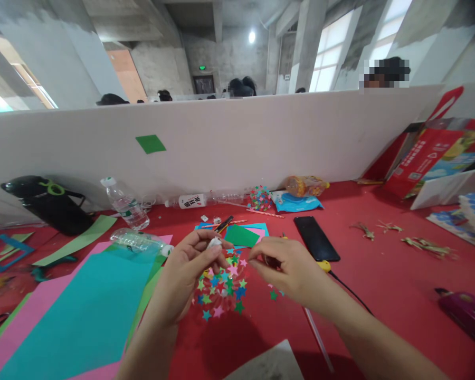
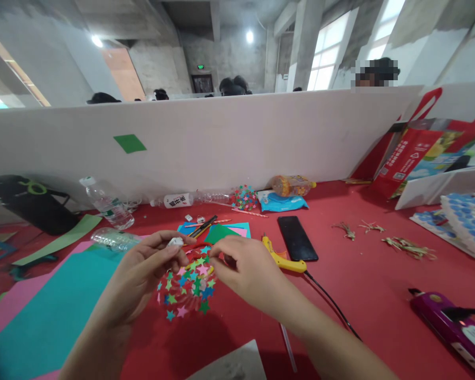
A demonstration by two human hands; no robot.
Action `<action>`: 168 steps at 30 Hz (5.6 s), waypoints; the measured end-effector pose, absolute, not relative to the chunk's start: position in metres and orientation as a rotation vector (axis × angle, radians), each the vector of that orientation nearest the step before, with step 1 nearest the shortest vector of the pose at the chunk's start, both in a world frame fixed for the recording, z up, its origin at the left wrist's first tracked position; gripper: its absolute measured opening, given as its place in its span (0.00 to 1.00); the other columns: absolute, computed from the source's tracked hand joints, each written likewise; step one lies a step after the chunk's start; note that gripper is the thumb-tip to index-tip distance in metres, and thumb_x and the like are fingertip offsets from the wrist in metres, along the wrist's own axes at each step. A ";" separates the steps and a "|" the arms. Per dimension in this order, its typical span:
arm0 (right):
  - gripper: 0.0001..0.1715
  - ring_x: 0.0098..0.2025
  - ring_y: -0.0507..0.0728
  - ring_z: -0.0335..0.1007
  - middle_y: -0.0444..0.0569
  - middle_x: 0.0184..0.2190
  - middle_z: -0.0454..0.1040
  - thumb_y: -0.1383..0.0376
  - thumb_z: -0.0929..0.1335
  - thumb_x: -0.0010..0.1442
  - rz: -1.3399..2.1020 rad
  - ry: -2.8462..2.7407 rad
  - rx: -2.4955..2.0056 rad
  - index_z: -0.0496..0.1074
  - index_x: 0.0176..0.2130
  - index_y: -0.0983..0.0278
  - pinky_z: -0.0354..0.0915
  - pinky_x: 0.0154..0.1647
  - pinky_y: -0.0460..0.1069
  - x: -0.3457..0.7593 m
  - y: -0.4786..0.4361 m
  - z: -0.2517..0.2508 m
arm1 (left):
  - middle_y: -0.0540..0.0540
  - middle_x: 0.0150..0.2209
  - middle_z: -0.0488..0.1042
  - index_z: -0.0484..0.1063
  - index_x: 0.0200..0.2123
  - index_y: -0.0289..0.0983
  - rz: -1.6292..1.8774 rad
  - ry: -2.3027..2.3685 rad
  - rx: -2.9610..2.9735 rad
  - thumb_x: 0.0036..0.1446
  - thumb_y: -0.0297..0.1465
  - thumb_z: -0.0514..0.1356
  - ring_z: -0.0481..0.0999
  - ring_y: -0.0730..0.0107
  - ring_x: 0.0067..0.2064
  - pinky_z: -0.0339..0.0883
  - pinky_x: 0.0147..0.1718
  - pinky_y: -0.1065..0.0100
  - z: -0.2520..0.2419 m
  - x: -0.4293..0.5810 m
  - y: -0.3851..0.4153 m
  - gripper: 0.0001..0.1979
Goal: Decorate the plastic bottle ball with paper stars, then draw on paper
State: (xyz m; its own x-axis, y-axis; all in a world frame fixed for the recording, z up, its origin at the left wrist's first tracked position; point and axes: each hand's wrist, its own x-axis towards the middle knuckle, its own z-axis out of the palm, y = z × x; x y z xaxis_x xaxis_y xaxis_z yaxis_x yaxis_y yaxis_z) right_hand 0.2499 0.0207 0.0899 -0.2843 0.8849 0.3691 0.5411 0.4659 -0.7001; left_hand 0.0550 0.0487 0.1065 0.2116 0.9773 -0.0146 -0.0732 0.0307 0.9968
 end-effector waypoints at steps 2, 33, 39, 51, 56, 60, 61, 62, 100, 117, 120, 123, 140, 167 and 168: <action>0.06 0.26 0.48 0.60 0.40 0.25 0.69 0.67 0.65 0.60 0.602 -1.893 -1.197 0.70 0.31 0.62 0.54 0.26 0.44 0.253 0.021 0.092 | 0.49 0.25 0.74 0.74 0.36 0.36 1.092 1.017 1.228 0.51 0.34 0.63 0.70 0.74 0.25 0.62 0.25 0.73 0.107 0.054 0.050 0.10; 0.05 0.27 0.49 0.62 0.41 0.26 0.66 0.70 0.67 0.54 0.792 -1.845 -1.196 0.70 0.27 0.63 0.59 0.27 0.45 0.283 0.038 0.093 | 0.57 0.16 0.60 0.72 0.36 0.38 1.136 0.947 1.070 0.55 0.38 0.61 0.52 0.86 0.14 0.46 0.12 0.81 0.109 0.026 0.060 0.10; 0.04 0.43 0.53 0.68 0.45 0.41 0.73 0.70 0.69 0.54 0.950 -2.214 -0.873 0.73 0.30 0.60 0.63 0.47 0.51 0.275 0.024 0.103 | 0.50 0.28 0.73 0.73 0.40 0.37 1.295 1.011 1.203 0.56 0.37 0.59 0.68 0.79 0.26 0.62 0.23 0.79 0.108 0.024 0.055 0.12; 0.13 0.29 0.49 0.63 0.42 0.32 0.68 0.65 0.68 0.59 0.766 -1.690 -1.008 0.68 0.46 0.56 0.61 0.28 0.45 0.241 0.003 0.102 | 0.53 0.17 0.73 0.62 0.33 0.39 0.883 0.898 1.325 0.61 0.41 0.52 0.67 0.77 0.13 0.52 0.11 0.79 0.108 0.066 0.029 0.11; 0.09 0.32 0.49 0.63 0.42 0.32 0.67 0.71 0.66 0.60 0.642 -1.773 -0.906 0.70 0.40 0.59 0.62 0.33 0.45 0.233 0.001 0.097 | 0.53 0.16 0.72 0.63 0.34 0.40 0.774 0.857 1.303 0.62 0.43 0.50 0.68 0.76 0.12 0.51 0.10 0.79 0.103 0.073 0.026 0.13; 0.06 0.32 0.49 0.63 0.41 0.28 0.67 0.72 0.66 0.59 0.684 -1.718 -0.907 0.69 0.32 0.61 0.61 0.33 0.45 0.237 0.004 0.096 | 0.51 0.17 0.74 0.65 0.39 0.40 0.712 0.830 1.194 0.61 0.44 0.49 0.66 0.76 0.11 0.50 0.09 0.78 0.100 0.076 0.025 0.14; 0.06 0.32 0.49 0.63 0.41 0.29 0.67 0.72 0.66 0.58 0.745 -1.689 -0.880 0.69 0.31 0.62 0.61 0.33 0.45 0.238 0.005 0.096 | 0.51 0.17 0.74 0.65 0.38 0.40 0.703 0.831 1.175 0.61 0.44 0.49 0.65 0.76 0.11 0.49 0.08 0.79 0.101 0.076 0.025 0.15; 0.06 0.32 0.49 0.64 0.42 0.29 0.68 0.72 0.67 0.57 0.841 -1.653 -0.835 0.69 0.31 0.62 0.62 0.32 0.45 0.239 0.006 0.096 | 0.51 0.16 0.73 0.65 0.35 0.40 0.701 0.832 1.162 0.61 0.44 0.50 0.63 0.77 0.10 0.47 0.08 0.79 0.101 0.075 0.026 0.14; 0.05 0.32 0.50 0.64 0.42 0.29 0.68 0.72 0.63 0.57 1.002 -1.661 -0.847 0.66 0.32 0.62 0.63 0.35 0.46 0.242 0.004 0.100 | 0.47 0.36 0.78 0.69 0.36 0.40 1.069 0.908 1.296 0.50 0.30 0.63 0.77 0.66 0.38 0.70 0.39 0.64 0.108 0.071 0.029 0.09; 0.05 0.30 0.49 0.65 0.42 0.29 0.68 0.71 0.64 0.57 1.107 -1.574 -0.905 0.67 0.32 0.62 0.61 0.30 0.45 0.244 0.010 0.098 | 0.49 0.33 0.77 0.72 0.35 0.40 1.013 0.972 1.402 0.53 0.31 0.61 0.76 0.69 0.35 0.68 0.35 0.69 0.104 0.069 0.032 0.04; 0.04 0.30 0.49 0.66 0.42 0.29 0.68 0.71 0.64 0.58 1.117 -1.567 -0.910 0.67 0.32 0.62 0.62 0.31 0.45 0.244 0.010 0.097 | 0.49 0.35 0.77 0.72 0.36 0.41 1.048 1.001 1.399 0.52 0.30 0.61 0.75 0.69 0.36 0.68 0.36 0.68 0.104 0.070 0.033 0.06; 0.04 0.30 0.49 0.64 0.42 0.28 0.67 0.70 0.64 0.59 1.137 -1.557 -0.890 0.66 0.32 0.63 0.61 0.30 0.44 0.244 0.011 0.097 | 0.49 0.32 0.76 0.72 0.35 0.40 1.021 1.014 1.405 0.52 0.33 0.62 0.76 0.69 0.34 0.68 0.34 0.68 0.103 0.069 0.035 0.06; 0.04 0.32 0.49 0.62 0.41 0.29 0.66 0.71 0.64 0.58 1.029 -1.610 -0.862 0.66 0.32 0.63 0.60 0.34 0.45 0.245 0.014 0.095 | 0.47 0.36 0.78 0.74 0.36 0.38 0.968 0.982 1.420 0.52 0.32 0.61 0.77 0.67 0.38 0.69 0.37 0.68 0.100 0.068 0.040 0.07; 0.09 0.30 0.48 0.65 0.41 0.28 0.69 0.72 0.67 0.55 1.150 -1.128 -0.742 0.75 0.35 0.59 0.63 0.32 0.43 0.271 0.028 0.094 | 0.48 0.31 0.77 0.75 0.35 0.37 1.135 1.014 1.267 0.47 0.34 0.66 0.74 0.74 0.29 0.67 0.28 0.74 0.111 0.046 0.047 0.11; 0.11 0.31 0.48 0.66 0.41 0.28 0.69 0.73 0.66 0.54 1.178 -1.116 -0.701 0.75 0.35 0.60 0.64 0.33 0.44 0.271 0.028 0.095 | 0.47 0.31 0.77 0.75 0.35 0.37 1.149 0.986 1.257 0.49 0.34 0.65 0.75 0.72 0.29 0.68 0.27 0.73 0.112 0.045 0.047 0.10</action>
